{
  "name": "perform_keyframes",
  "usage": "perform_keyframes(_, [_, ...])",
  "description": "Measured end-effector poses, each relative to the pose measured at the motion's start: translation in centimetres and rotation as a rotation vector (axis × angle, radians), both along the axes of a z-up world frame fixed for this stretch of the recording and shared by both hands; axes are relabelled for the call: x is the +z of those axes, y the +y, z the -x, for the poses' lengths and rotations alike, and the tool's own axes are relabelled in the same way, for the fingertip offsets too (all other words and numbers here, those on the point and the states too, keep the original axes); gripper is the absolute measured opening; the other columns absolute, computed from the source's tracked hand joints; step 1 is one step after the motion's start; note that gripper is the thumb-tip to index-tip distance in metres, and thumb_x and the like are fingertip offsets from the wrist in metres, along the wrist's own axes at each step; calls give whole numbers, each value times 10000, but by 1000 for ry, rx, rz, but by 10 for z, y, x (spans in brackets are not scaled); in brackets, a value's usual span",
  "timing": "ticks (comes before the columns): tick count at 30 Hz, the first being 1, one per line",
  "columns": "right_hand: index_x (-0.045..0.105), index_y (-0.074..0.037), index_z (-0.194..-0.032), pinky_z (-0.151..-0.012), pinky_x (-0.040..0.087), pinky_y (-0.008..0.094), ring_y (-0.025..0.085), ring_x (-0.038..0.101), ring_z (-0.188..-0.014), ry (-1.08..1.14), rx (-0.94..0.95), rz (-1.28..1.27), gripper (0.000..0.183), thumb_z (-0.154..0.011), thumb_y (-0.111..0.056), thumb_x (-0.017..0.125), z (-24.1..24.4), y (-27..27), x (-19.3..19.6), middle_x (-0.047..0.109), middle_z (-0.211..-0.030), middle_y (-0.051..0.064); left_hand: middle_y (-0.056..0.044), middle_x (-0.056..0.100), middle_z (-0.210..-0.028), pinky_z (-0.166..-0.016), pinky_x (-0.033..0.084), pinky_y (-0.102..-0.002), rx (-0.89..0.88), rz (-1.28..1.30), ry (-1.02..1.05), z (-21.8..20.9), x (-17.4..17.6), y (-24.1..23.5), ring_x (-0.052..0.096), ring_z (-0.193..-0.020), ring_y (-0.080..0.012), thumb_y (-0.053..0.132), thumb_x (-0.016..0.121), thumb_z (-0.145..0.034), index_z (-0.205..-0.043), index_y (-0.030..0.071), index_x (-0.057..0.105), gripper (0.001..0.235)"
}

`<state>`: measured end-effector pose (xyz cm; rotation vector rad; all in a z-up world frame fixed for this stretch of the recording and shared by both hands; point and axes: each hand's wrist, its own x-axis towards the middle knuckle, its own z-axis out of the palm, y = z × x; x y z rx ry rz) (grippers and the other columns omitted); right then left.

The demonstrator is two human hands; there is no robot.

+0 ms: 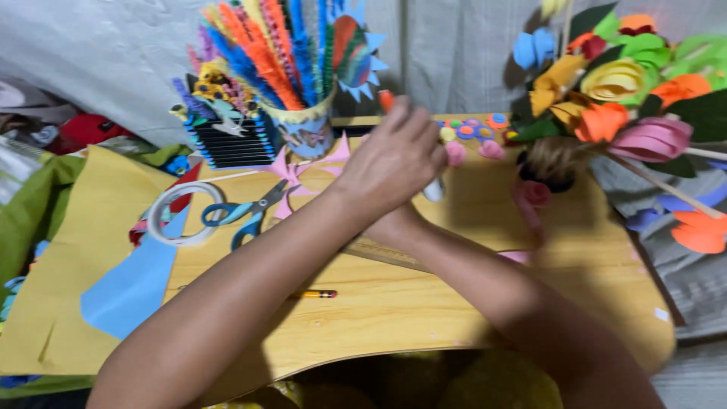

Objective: Assembling small paper flowers by applying glue and folding paper strips

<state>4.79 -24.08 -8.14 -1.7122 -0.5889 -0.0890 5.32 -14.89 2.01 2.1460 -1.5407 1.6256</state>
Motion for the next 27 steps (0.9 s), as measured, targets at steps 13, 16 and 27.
perform_keyframes(13, [640,-158,-1349,-1023,534,329,204,670,-1117,-135,270,206,472,-895,-219,754,-18,-12,-7,647,-1208,95,-195,744,-1022,-1160,272,-656,348,-643,-181,1,-13,-65,613,-1012,-360,20,629,-912,-995,4,758,154])
perform_keyframes(16, [630,-191,-1386,-1054,515,318,194,668,-1148,-171,346,258,487,-920,-266,749,-27,-8,-13,638,-1246,83,-221,736,-991,-1161,279,-666,277,-580,-174,0,-13,-63,620,-992,-379,-3,652,-889,-973,-29,752,134])
perform_keyframes(27, [632,-237,-1432,-1057,500,278,124,679,-1113,-298,433,293,486,-972,-349,740,-71,0,-80,640,-1244,15,-187,755,-1106,-1216,196,-700,358,-670,-120,20,5,-53,619,-1075,-371,16,645,-910,-1058,3,758,186])
